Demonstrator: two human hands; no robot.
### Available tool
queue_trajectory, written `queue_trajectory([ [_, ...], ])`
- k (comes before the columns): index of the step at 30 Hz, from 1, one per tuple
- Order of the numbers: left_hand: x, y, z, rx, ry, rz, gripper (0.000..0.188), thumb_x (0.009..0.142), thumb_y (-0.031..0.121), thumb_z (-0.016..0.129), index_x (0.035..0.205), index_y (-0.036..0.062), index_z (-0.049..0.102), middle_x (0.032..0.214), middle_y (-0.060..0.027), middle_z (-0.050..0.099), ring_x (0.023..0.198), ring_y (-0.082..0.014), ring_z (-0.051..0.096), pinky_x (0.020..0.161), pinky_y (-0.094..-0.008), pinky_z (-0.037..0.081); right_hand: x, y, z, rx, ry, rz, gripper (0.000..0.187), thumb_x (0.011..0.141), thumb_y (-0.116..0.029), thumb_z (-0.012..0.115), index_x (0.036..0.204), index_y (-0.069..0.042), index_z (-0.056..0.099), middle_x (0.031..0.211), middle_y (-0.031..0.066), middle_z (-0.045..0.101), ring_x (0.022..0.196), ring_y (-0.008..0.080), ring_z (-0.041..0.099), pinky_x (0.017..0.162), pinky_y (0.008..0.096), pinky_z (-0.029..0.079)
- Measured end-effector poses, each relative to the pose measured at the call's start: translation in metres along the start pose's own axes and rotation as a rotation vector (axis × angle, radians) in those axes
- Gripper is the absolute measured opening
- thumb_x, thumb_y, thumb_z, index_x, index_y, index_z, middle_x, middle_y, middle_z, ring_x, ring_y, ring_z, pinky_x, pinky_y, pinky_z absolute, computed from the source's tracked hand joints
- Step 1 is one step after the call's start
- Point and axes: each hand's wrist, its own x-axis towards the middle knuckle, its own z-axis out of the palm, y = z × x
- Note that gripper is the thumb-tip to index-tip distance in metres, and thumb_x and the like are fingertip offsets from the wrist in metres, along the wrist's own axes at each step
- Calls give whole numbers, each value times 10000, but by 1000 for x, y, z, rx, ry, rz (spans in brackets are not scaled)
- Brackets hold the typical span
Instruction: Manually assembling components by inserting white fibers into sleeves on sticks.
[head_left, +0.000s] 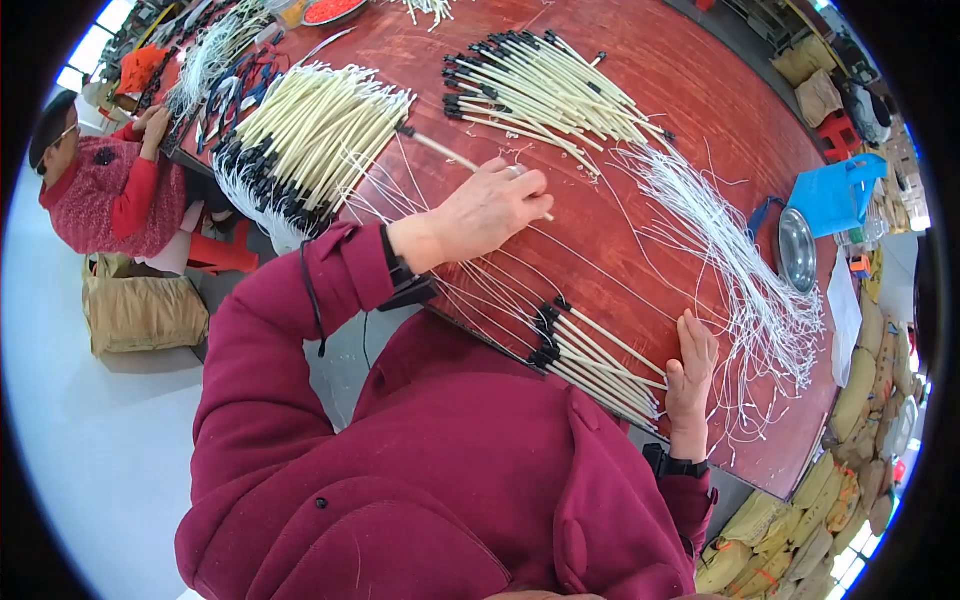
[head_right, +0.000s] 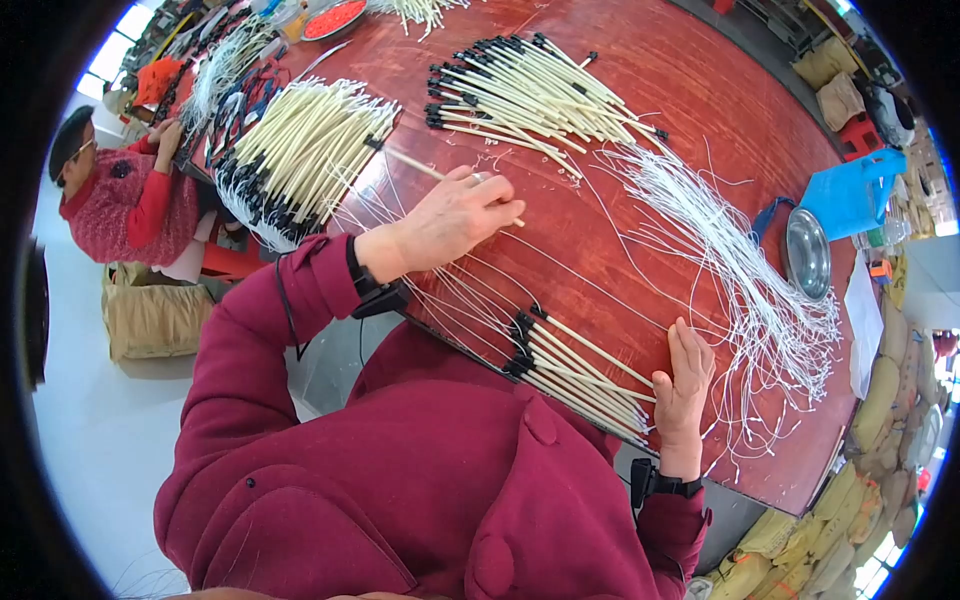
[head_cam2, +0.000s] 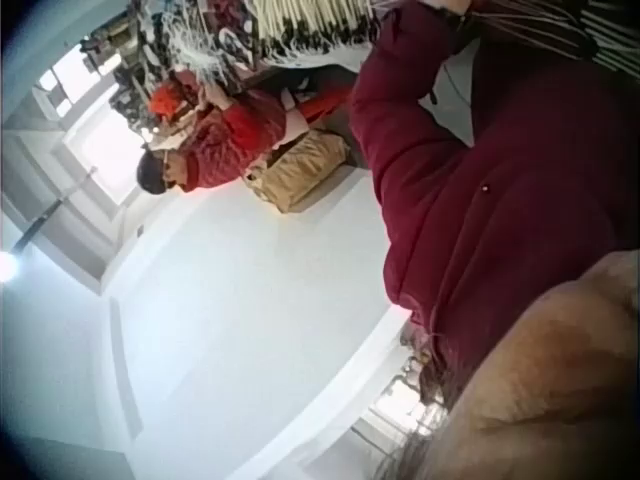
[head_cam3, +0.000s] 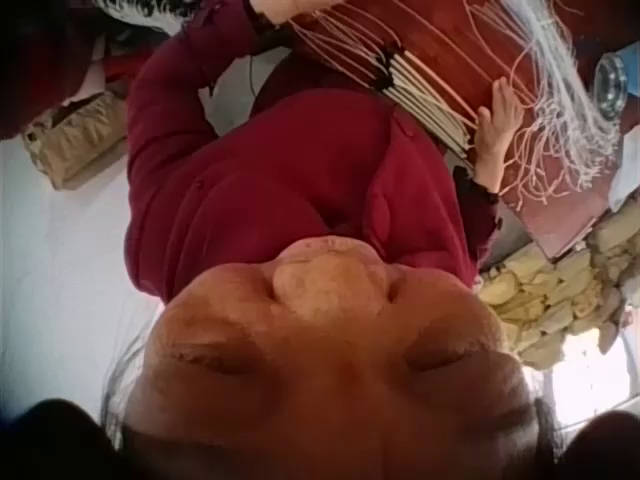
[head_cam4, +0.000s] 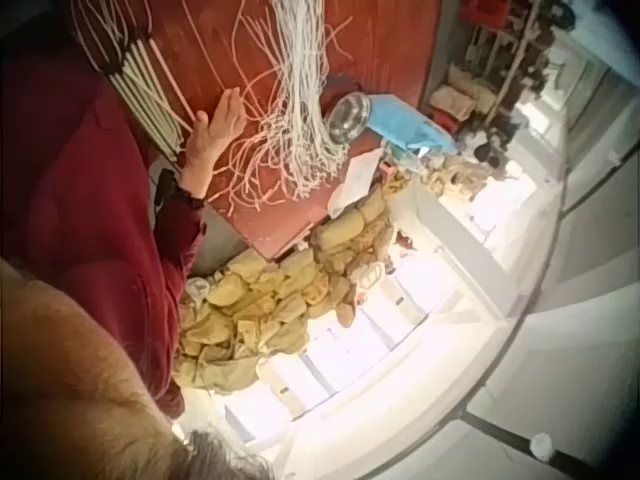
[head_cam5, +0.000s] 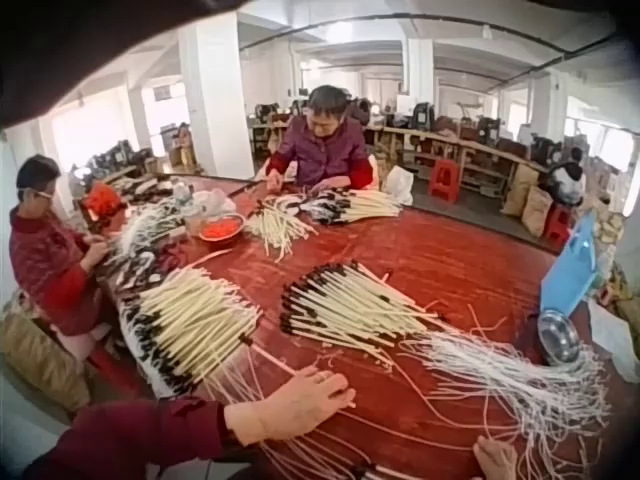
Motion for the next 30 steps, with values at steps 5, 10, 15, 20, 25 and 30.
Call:
queue_trajectory([
  [5,-31,-9,-2,-147,44,-160,147,880,70,662,1014,82,721,939,-76,628,913,-282,648,832,-417,488,2,2,-3,1,-1,4,767,1037,-610,438,1380,54,609,1470,165,578,1330,363,507,1141,467,368],
  [10,-41,-15,-4,-306,21,-340,76,893,59,700,962,35,719,898,-122,660,870,-346,648,779,-439,518,2,-2,-3,-14,13,5,725,1030,-576,487,1368,51,621,1470,154,581,1313,366,513,1136,468,373],
  [15,-39,-12,1,-345,-6,-347,77,898,60,693,964,24,713,919,-121,667,872,-358,651,776,-443,526,2,-2,-2,-14,16,7,716,1027,-571,499,1363,49,626,1472,151,579,1311,365,514,1134,467,377],
  [20,-35,-10,5,-343,0,-335,74,899,56,690,961,22,712,926,-122,674,872,-359,658,769,-443,530,3,-3,-1,-12,22,7,724,1027,-580,501,1365,48,625,1467,149,581,1310,359,516,1129,463,385],
  [25,-33,-10,6,-325,-10,-326,85,913,47,689,984,13,720,937,-125,684,870,-350,672,761,-419,538,3,-3,-1,-19,6,24,764,1032,-614,459,1392,44,610,1482,148,572,1317,347,511,1139,455,372],
  [30,-30,-7,7,-325,-26,-331,87,925,46,687,992,5,721,944,-125,689,873,-347,679,758,-404,545,4,-4,-3,-32,-19,40,765,1028,-610,472,1405,43,602,1488,148,569,1317,343,509,1142,448,369],
])
